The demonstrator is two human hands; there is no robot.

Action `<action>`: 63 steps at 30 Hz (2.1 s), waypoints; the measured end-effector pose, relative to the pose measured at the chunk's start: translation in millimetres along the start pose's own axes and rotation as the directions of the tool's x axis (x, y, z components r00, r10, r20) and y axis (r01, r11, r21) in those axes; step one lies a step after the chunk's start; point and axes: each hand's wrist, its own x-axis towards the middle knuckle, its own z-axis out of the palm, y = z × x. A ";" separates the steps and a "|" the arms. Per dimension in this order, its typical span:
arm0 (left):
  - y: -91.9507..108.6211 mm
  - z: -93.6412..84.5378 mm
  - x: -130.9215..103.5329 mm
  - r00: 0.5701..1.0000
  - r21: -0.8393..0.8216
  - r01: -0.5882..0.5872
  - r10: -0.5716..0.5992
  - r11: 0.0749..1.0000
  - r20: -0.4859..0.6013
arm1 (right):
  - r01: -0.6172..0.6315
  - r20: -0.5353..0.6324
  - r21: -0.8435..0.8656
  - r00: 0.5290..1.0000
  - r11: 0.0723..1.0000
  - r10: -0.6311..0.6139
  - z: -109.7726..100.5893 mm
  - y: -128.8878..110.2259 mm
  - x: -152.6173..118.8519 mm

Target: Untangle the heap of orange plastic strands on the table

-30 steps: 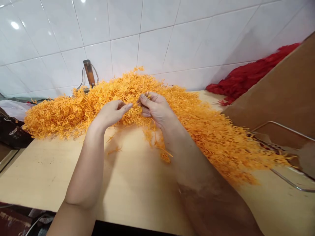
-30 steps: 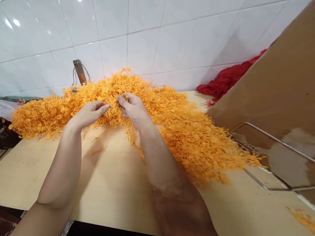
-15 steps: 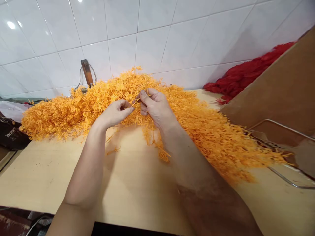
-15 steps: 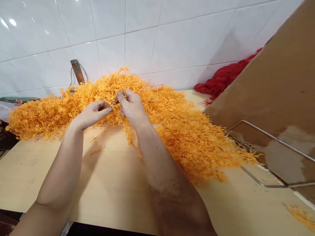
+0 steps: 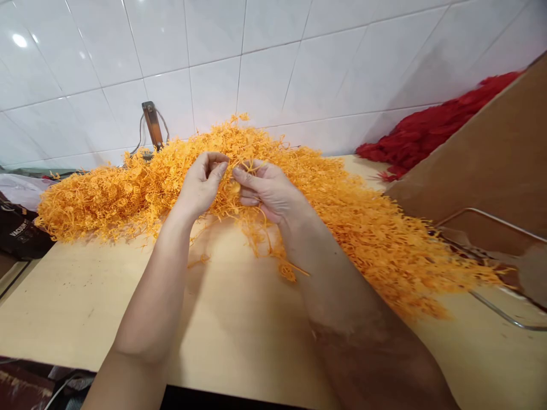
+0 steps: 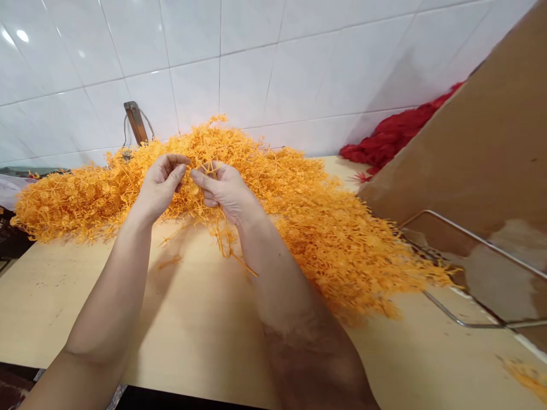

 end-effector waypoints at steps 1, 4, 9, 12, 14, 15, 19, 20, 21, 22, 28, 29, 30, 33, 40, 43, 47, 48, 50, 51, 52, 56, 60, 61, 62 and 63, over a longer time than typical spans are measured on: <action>0.1 -0.3 -0.1 1.000 -0.009 -0.009 0.010 1.000 0.006 | -0.041 0.046 0.006 0.998 0.999 0.041 -0.5 -0.7 -0.8; 1.2 -1.7 -1.2 0.999 -0.024 -0.025 0.026 0.999 0.043 | -0.130 0.134 0.007 0.983 0.991 0.128 -3.2 -1.7 -2.6; 5.2 -3.3 -3.5 0.997 0.057 -0.061 0.059 0.996 0.044 | -0.210 0.212 -0.079 0.952 0.974 0.223 -7.7 -0.1 -3.9; 8.0 -4.9 -4.0 0.999 0.073 -0.045 0.043 0.996 0.029 | -0.190 0.238 -0.085 0.949 0.978 0.205 -7.5 1.0 -4.3; 9.1 -6.8 -4.3 0.999 0.078 -0.035 0.032 0.996 0.041 | -0.139 0.198 -0.048 0.969 0.989 0.146 -6.9 0.6 -4.5; 9.4 -7.7 -4.4 0.998 0.084 -0.036 0.031 0.996 0.058 | -0.110 0.163 -0.029 0.980 0.993 0.113 -6.5 0.2 -4.5; 9.4 -9.6 -5.6 0.981 0.103 -0.053 0.033 0.993 0.190 | -0.030 0.051 0.008 0.998 1.000 0.030 -4.0 -0.9 -3.6; 9.3 -9.7 -6.2 0.972 0.084 -0.058 0.037 0.995 0.231 | -0.013 0.039 0.017 0.999 1.000 0.012 -2.8 -0.7 -3.2; 9.1 -10.0 -6.9 0.963 0.054 -0.058 0.041 0.997 0.268 | 0.008 0.031 0.030 0.999 1.000 -0.008 -1.5 -0.5 -3.0; 8.7 -10.3 -7.6 0.954 0.020 -0.050 0.042 0.999 0.297 | 0.028 0.027 0.046 0.999 0.999 -0.029 0.1 -0.2 -3.1; 0.7 -7.9 -9.5 0.981 -0.116 0.046 -0.023 0.992 0.191 | 0.124 0.086 0.143 0.987 0.982 -0.137 11.0 -2.6 -9.6; 0.0 -5.9 -9.6 0.989 -0.129 0.043 -0.025 0.991 0.144 | 0.133 0.095 0.159 0.984 0.978 -0.149 12.6 -4.1 -11.2; 0.3 -3.7 -9.8 0.995 -0.140 0.034 -0.020 0.990 0.098 | 0.142 0.100 0.180 0.982 0.973 -0.161 13.9 -5.6 -12.5; 6.7 0.5 -10.7 1.000 -0.182 -0.004 0.004 0.983 -0.002 | 0.168 0.083 0.261 0.977 0.951 -0.196 15.9 -8.2 -12.9; 17.0 -16.0 -7.4 0.989 -0.282 0.118 -0.089 0.952 0.115 | 0.220 -0.057 0.085 0.975 0.972 -0.215 3.5 -2.9 1.5; 15.2 -16.9 -5.6 0.980 -0.267 0.177 -0.147 0.947 0.131 | 0.243 -0.059 -0.019 0.968 0.970 -0.243 -0.2 -3.3 2.7; 13.8 -7.2 -6.5 0.971 -0.156 0.193 -0.166 0.969 0.170 | 0.250 -0.064 -0.076 0.965 0.965 -0.255 1.8 -2.7 0.8; 13.1 -4.8 -6.8 0.972 -0.136 0.174 -0.148 0.975 0.182 | 0.253 -0.062 -0.081 0.964 0.964 -0.258 2.5 -2.2 0.6; 10.8 -1.0 -7.0 0.978 -0.106 0.112 -0.090 0.988 0.189 | 0.252 -0.058 -0.082 0.965 0.964 -0.257 3.7 -1.1 0.7; 9.1 0.5 -6.8 0.980 -0.096 0.085 -0.065 0.992 0.189 | 0.246 -0.059 -0.078 0.966 0.966 -0.250 4.3 -0.6 0.9; 7.0 2.0 -6.6 0.981 -0.100 0.067 -0.047 0.993 0.189 | 0.234 -0.061 -0.069 0.969 0.970 -0.239 5.1 -0.3 1.1; -2.3 10.1 -5.4 0.979 -0.296 0.092 -0.033 0.951 0.201 | 0.179 -0.060 0.031 0.982 0.983 -0.177 13.9 0.7 0.5; -8.4 13.9 -4.0 0.990 -0.466 0.115 -0.064 0.877 0.125 | 0.205 -0.035 0.130 0.979 0.970 -0.202 22.1 0.1 -1.5; -7.8 11.3 -3.7 0.994 -0.484 0.102 -0.067 0.869 0.090 | 0.227 -0.035 0.152 0.974 0.962 -0.225 20.8 -1.2 -1.9; -5.9 6.9 -3.5 0.997 -0.504 0.075 -0.062 0.860 0.043 | 0.255 -0.042 0.175 0.967 0.951 -0.252 17.4 -3.1 -2.2; -2.6 0.8 -3.6 0.999 -0.529 0.031 -0.047 0.848 -0.017 | 0.288 -0.058 0.200 0.958 0.936 -0.282 12.3 -5.5 -2.5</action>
